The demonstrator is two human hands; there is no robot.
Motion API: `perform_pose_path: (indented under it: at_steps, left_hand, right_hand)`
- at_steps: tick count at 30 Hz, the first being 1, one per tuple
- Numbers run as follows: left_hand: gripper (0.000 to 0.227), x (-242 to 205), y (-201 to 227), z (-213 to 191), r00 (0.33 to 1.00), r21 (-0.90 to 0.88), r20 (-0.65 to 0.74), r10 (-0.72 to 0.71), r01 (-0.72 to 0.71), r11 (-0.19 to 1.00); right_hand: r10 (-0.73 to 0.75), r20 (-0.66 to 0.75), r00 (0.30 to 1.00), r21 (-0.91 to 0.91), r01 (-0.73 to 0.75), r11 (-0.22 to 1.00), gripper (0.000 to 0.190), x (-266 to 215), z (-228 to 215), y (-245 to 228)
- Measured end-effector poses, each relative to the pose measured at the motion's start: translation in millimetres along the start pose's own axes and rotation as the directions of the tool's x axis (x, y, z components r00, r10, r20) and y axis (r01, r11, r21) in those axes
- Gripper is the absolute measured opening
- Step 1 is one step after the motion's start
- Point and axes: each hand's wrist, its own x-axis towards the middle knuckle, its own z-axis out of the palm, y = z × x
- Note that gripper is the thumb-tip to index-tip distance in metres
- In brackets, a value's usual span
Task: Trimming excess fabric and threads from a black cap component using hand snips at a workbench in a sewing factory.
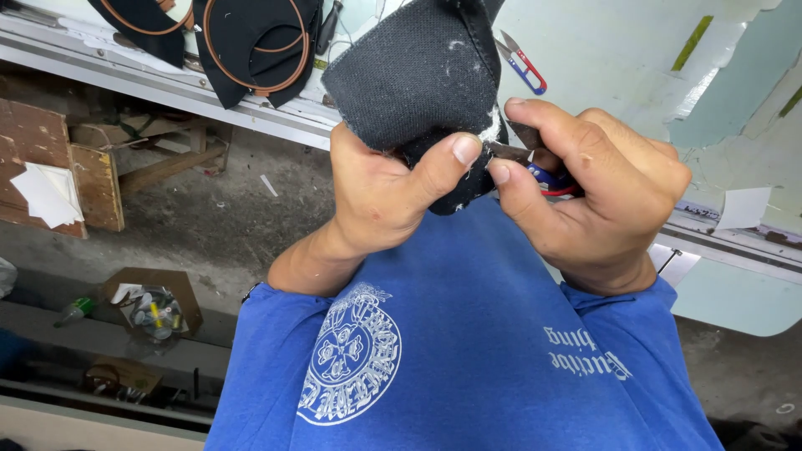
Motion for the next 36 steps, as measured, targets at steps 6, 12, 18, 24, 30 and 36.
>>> perform_pose_path:
  at_steps: [6, 12, 18, 24, 30, 36]
  left_hand:
    - [0.015, -0.7, 2.5, -0.9, 0.998, 0.103, -0.001, 0.068, -0.067, 0.992]
    - [0.012, -1.9, 4.0, 0.5, 0.997, 0.129, -0.021, 0.078, -0.074, 0.989]
    - [0.015, -2.1, 0.5, 0.1, 0.993, 0.133, -0.019, 0.115, -0.112, 0.985]
    - [0.015, -3.8, -1.9, 8.7, 0.987, 0.147, -0.115, 0.112, -0.095, 0.985]
    - [0.011, -3.7, -0.2, 11.1, 0.982, 0.218, -0.118, 0.149, -0.121, 0.969]
    - [0.007, -2.1, -3.4, 14.7, 0.975, 0.235, -0.137, 0.175, -0.139, 0.962]
  right_hand:
    - [-0.012, -0.016, 1.000, -0.056, 0.011, 0.998, 0.023, -0.6, 0.8, -1.3]
    - [-0.032, -0.025, 0.999, -0.077, 0.030, 0.997, 0.020, 0.5, 2.1, -2.1]
    - [-0.032, -0.036, 0.999, -0.047, 0.030, 0.998, 0.016, 2.2, 7.7, -3.1]
    - [0.007, -0.030, 1.000, 0.006, -0.006, 1.000, 0.015, 4.0, 12.1, -5.2]
    - [0.040, -0.018, 0.999, 0.060, -0.039, 0.997, 0.014, 5.3, 13.1, -6.7]
    - [-0.015, -0.055, 0.998, -0.011, 0.014, 1.000, 0.015, 3.2, 17.7, -3.6]
